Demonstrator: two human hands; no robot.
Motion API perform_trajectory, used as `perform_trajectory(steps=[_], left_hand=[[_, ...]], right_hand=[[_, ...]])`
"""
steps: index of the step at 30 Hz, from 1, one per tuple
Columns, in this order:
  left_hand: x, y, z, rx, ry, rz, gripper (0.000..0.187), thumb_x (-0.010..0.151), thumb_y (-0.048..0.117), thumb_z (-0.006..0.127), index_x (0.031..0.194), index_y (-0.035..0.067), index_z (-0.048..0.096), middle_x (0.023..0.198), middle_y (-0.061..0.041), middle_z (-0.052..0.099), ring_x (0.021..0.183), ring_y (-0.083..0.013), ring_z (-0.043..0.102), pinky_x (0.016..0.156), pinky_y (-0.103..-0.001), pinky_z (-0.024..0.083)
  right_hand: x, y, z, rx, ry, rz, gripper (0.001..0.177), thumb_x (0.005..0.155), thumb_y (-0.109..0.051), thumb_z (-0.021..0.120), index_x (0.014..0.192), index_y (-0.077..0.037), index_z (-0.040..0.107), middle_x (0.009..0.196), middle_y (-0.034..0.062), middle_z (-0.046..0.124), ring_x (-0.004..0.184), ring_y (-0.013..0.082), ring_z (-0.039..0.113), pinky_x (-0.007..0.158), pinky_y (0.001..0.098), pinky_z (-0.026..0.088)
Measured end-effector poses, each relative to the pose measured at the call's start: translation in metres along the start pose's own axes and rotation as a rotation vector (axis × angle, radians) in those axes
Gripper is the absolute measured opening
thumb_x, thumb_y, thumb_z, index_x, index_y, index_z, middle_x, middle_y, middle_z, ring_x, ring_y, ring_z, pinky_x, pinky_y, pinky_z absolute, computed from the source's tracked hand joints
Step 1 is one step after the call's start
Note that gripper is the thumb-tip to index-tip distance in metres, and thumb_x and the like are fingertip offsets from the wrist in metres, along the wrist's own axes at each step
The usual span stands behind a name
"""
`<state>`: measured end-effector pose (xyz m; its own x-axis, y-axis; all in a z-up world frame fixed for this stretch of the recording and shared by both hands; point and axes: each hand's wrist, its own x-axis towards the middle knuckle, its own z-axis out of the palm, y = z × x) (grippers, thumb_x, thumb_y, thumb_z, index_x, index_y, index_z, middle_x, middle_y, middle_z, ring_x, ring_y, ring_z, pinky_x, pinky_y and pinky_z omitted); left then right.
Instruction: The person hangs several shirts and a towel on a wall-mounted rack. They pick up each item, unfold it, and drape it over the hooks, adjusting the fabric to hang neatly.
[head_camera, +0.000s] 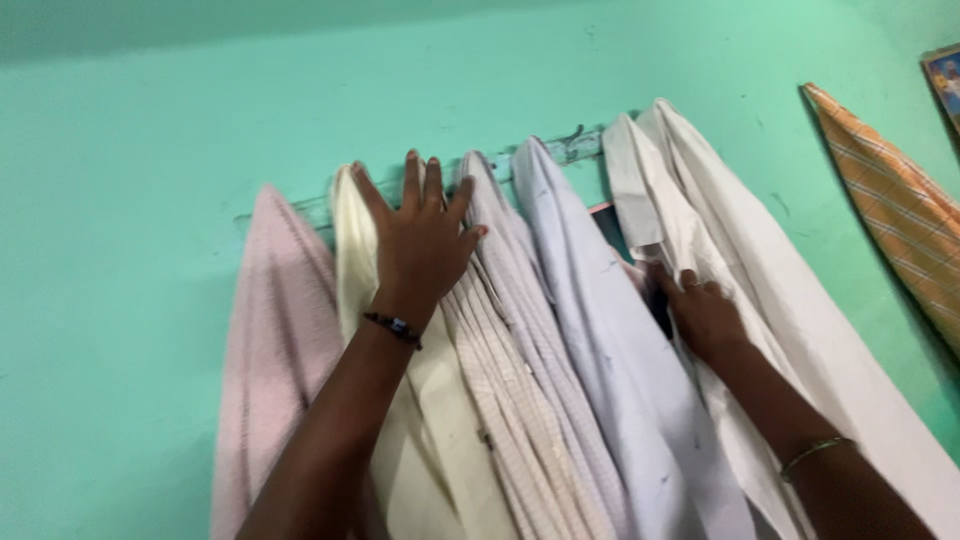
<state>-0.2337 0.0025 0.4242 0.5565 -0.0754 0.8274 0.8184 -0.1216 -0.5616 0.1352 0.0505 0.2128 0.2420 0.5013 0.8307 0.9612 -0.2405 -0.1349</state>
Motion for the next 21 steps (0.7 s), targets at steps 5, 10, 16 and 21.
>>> perform_trajectory(steps=[5,10,16,21], left_hand=[[-0.035,-0.021,0.006,-0.016,0.072,0.003,0.065,0.097,0.068,0.043,0.142,0.025,0.06,0.163,-0.004,0.041,0.142,-0.0358,0.044,0.108,-0.086,0.004],[-0.043,-0.014,0.015,-0.122,0.043,-0.026,0.066,0.096,0.069,0.041,0.138,0.023,0.061,0.16,-0.008,0.04,0.138,-0.0313,0.049,0.105,-0.087,0.007],[-0.06,-0.007,0.002,-0.164,-0.089,-0.014,0.044,0.101,0.046,0.05,0.132,0.02,0.065,0.154,-0.005,0.05,0.125,-0.0239,0.057,0.108,-0.088,0.005],[-0.07,-0.005,-0.008,-0.16,-0.22,0.014,0.049,0.093,0.048,0.059,0.129,0.016,0.068,0.129,0.001,0.066,0.129,-0.0209,0.055,0.11,-0.085,-0.001]], right_hand=[[-0.002,-0.036,-0.066,0.076,-0.113,0.193,0.046,0.097,-0.023,0.058,0.143,-0.022,0.054,0.127,0.0186,0.059,0.112,0.0408,0.061,0.089,0.0587,0.053],[-0.015,-0.125,-0.139,0.553,0.667,0.011,0.032,0.097,-0.009,0.063,0.129,-0.007,0.069,0.123,0.0221,0.062,0.113,0.0427,0.058,0.095,0.0556,0.046],[-0.016,-0.24,-0.187,0.537,0.601,-0.349,0.036,0.093,-0.012,0.066,0.129,-0.008,0.068,0.137,0.0261,0.056,0.127,0.0445,0.05,0.099,0.0567,0.042],[-0.009,-0.28,-0.193,0.4,0.459,-0.363,0.044,0.094,-0.024,0.059,0.137,-0.023,0.065,0.154,0.022,0.044,0.14,0.0456,0.036,0.106,0.0654,0.03]])
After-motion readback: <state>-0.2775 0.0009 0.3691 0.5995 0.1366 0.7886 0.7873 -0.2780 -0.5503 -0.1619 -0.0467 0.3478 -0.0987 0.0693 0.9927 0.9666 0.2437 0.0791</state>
